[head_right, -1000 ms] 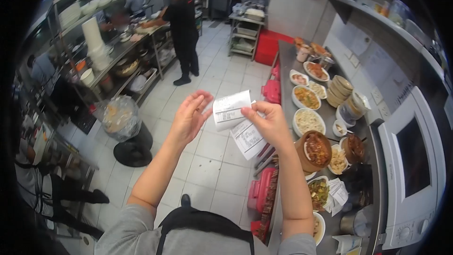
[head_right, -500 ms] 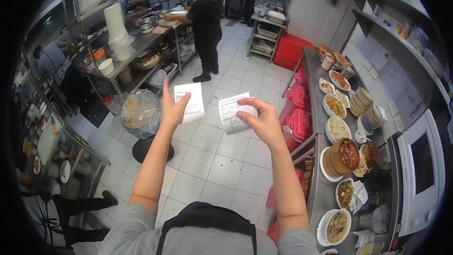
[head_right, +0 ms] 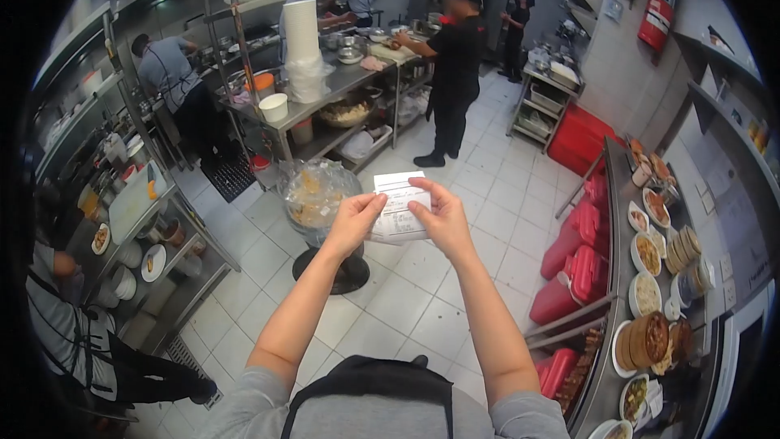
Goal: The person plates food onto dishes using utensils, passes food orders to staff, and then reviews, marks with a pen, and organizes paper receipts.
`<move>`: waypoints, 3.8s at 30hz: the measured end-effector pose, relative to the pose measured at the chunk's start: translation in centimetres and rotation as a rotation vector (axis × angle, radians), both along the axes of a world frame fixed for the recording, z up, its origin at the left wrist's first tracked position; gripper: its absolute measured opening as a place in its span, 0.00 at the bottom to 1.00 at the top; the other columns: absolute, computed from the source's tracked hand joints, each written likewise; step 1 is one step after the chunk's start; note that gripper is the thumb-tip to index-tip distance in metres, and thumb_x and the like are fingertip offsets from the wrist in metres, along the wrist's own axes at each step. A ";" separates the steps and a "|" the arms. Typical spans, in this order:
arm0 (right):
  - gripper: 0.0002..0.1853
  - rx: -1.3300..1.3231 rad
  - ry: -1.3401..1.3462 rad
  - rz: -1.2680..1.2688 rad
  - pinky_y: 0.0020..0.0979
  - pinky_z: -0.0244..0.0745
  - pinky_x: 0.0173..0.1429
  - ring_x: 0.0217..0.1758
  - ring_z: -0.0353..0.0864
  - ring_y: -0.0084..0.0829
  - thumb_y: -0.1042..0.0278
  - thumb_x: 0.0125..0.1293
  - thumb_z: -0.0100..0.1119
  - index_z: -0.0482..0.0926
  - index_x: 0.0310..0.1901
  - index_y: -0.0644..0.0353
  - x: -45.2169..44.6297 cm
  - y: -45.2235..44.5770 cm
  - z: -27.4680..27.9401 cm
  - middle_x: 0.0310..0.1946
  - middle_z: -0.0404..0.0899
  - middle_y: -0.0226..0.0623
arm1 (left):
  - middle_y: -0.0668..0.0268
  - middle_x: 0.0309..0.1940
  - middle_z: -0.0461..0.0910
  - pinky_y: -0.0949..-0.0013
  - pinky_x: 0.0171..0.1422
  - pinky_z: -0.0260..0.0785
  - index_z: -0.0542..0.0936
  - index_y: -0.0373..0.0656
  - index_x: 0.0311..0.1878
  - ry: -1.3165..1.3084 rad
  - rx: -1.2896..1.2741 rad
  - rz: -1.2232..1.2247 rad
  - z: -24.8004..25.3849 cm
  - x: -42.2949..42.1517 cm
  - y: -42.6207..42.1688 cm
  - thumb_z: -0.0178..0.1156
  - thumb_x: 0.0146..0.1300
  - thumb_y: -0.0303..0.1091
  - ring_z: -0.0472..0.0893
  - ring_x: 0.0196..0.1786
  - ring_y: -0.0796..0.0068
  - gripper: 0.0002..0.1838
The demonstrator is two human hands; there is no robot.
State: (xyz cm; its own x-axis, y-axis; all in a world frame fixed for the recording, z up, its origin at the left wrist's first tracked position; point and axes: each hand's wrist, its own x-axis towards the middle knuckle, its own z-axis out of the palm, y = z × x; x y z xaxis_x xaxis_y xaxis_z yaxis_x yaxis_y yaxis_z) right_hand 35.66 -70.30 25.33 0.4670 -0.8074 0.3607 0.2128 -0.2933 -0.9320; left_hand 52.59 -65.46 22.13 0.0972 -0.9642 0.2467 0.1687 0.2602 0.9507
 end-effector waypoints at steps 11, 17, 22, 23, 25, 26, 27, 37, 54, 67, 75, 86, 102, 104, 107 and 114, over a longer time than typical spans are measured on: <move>0.29 0.113 -0.052 0.100 0.23 0.74 0.41 0.37 0.80 0.24 0.80 0.58 0.59 0.60 0.61 0.70 5.8 -8.4 -1.0 0.34 0.81 0.41 | 0.67 0.38 0.81 0.78 0.44 0.68 0.79 0.34 0.45 0.020 0.069 0.069 0.5 5.1 -4.1 0.53 0.67 0.40 0.77 0.38 0.84 0.17; 0.24 0.243 -0.102 0.267 0.22 0.76 0.38 0.36 0.80 0.22 0.77 0.62 0.56 0.64 0.59 0.70 9.9 -13.5 -2.2 0.35 0.81 0.39 | 0.66 0.36 0.82 0.77 0.43 0.70 0.80 0.33 0.44 0.063 0.200 0.148 -0.7 7.8 -5.6 0.57 0.64 0.38 0.78 0.37 0.82 0.16; 0.16 0.388 -0.148 0.376 0.25 0.79 0.37 0.37 0.81 0.24 0.74 0.62 0.57 0.71 0.50 0.68 15.6 -14.8 -4.8 0.37 0.80 0.36 | 0.64 0.34 0.82 0.76 0.42 0.71 0.81 0.34 0.43 0.142 0.223 0.321 -2.0 10.9 -5.0 0.61 0.61 0.38 0.79 0.36 0.81 0.15; 0.15 0.376 -0.159 0.390 0.25 0.79 0.37 0.36 0.81 0.24 0.74 0.61 0.58 0.72 0.49 0.67 16.9 -14.7 -5.1 0.37 0.80 0.36 | 0.64 0.34 0.82 0.76 0.42 0.71 0.81 0.34 0.42 0.134 0.236 0.357 -2.1 11.5 -4.6 0.61 0.61 0.38 0.79 0.36 0.81 0.15; 0.12 0.376 -0.165 0.436 0.25 0.79 0.36 0.36 0.81 0.24 0.73 0.61 0.59 0.72 0.46 0.66 19.1 -14.6 -5.4 0.37 0.80 0.35 | 0.65 0.34 0.82 0.77 0.42 0.70 0.81 0.34 0.42 0.096 0.258 0.429 -2.3 13.0 -3.7 0.61 0.61 0.38 0.79 0.36 0.82 0.15; 0.11 0.386 -0.161 0.467 0.25 0.78 0.37 0.36 0.80 0.23 0.73 0.61 0.59 0.73 0.44 0.65 20.1 -14.5 -5.1 0.36 0.80 0.34 | 0.65 0.34 0.82 0.77 0.42 0.70 0.81 0.34 0.42 0.109 0.258 0.458 -2.4 13.7 -3.1 0.61 0.61 0.39 0.79 0.36 0.82 0.15; 0.10 0.396 -0.156 0.496 0.25 0.78 0.37 0.36 0.80 0.23 0.73 0.61 0.59 0.73 0.42 0.64 21.1 -14.2 -5.0 0.36 0.80 0.34 | 0.65 0.34 0.82 0.77 0.42 0.70 0.81 0.34 0.42 0.122 0.257 0.484 -2.6 14.3 -2.5 0.61 0.61 0.39 0.79 0.35 0.82 0.15; 0.11 0.460 -0.372 0.556 0.22 0.73 0.43 0.38 0.77 0.22 0.74 0.65 0.53 0.67 0.47 0.62 34.6 -10.8 -4.6 0.38 0.78 0.36 | 0.65 0.34 0.82 0.78 0.41 0.70 0.81 0.34 0.43 0.139 0.190 0.670 -2.9 26.2 5.6 0.58 0.64 0.39 0.78 0.34 0.83 0.15; 0.19 0.021 0.188 0.611 0.23 0.64 0.30 0.27 0.71 0.17 0.57 0.64 0.55 0.80 0.30 0.69 55.0 0.7 -3.3 0.22 0.78 0.31 | 0.65 0.36 0.82 0.77 0.43 0.70 0.80 0.34 0.45 0.107 0.075 0.793 -0.2 44.2 13.8 0.52 0.67 0.44 0.78 0.37 0.82 0.20; 0.18 0.028 0.156 0.920 0.18 0.68 0.31 0.25 0.74 0.14 0.58 0.65 0.56 0.81 0.30 0.68 64.8 -6.7 -3.0 0.25 0.81 0.32 | 0.61 0.54 0.74 0.73 0.54 0.70 0.69 0.37 0.60 0.258 -0.048 0.878 2.9 52.8 8.7 0.50 0.68 0.42 0.75 0.52 0.77 0.23; 0.18 -0.157 0.232 0.899 0.20 0.59 0.25 0.22 0.65 0.11 0.59 0.64 0.58 0.79 0.25 0.68 69.6 -7.7 -2.5 0.19 0.74 0.23 | 0.63 0.55 0.72 0.75 0.60 0.64 0.62 0.41 0.66 -0.056 -0.065 1.012 2.0 57.1 6.1 0.57 0.54 0.15 0.72 0.55 0.78 0.34; 0.19 -0.612 0.015 0.853 0.34 0.62 0.28 0.20 0.66 0.32 0.61 0.62 0.56 0.70 0.22 0.69 89.5 -4.2 1.5 0.17 0.69 0.45 | 0.57 0.57 0.71 0.73 0.62 0.60 0.67 0.37 0.62 -0.128 0.059 1.404 -4.1 66.9 17.2 0.59 0.57 0.21 0.70 0.58 0.72 0.28; 0.14 0.002 -0.302 1.067 0.24 0.69 0.36 0.30 0.75 0.19 0.63 0.64 0.55 0.81 0.35 0.70 119.7 14.5 15.1 0.29 0.82 0.34 | 0.65 0.53 0.74 0.77 0.56 0.65 0.68 0.43 0.63 0.315 0.295 1.335 -15.0 67.7 28.7 0.59 0.58 0.21 0.73 0.52 0.80 0.28; 0.17 -0.006 -0.283 1.030 0.26 0.70 0.38 0.32 0.78 0.22 0.60 0.63 0.56 0.81 0.35 0.71 119.8 14.5 16.0 0.30 0.82 0.38 | 0.65 0.53 0.74 0.77 0.57 0.64 0.68 0.43 0.63 0.300 0.292 1.325 -15.0 68.6 29.0 0.59 0.59 0.21 0.73 0.52 0.80 0.27; 0.20 -0.078 -0.242 0.989 0.27 0.71 0.38 0.33 0.78 0.24 0.56 0.62 0.57 0.80 0.36 0.71 120.7 14.3 17.6 0.30 0.82 0.39 | 0.64 0.55 0.73 0.76 0.59 0.62 0.68 0.44 0.63 0.283 0.289 1.281 -13.9 70.1 28.7 0.57 0.61 0.23 0.72 0.54 0.78 0.25; 0.17 -0.635 0.062 0.829 0.25 0.71 0.39 0.34 0.77 0.22 0.58 0.60 0.60 0.80 0.39 0.68 112.6 8.7 14.0 0.33 0.81 0.36 | 0.58 0.61 0.66 0.66 0.64 0.63 0.62 0.38 0.65 0.516 0.072 1.029 -4.9 76.3 24.8 0.39 0.71 0.48 0.69 0.61 0.68 0.27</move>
State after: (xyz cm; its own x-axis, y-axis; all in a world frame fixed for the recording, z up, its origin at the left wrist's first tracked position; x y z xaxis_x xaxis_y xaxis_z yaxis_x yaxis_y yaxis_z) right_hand 148.24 -61.59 39.38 0.8200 0.1039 0.5628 0.5278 -0.5173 -0.6737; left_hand 128.91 -40.61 17.25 0.9191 -0.3801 -0.1037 0.2810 0.4481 0.8487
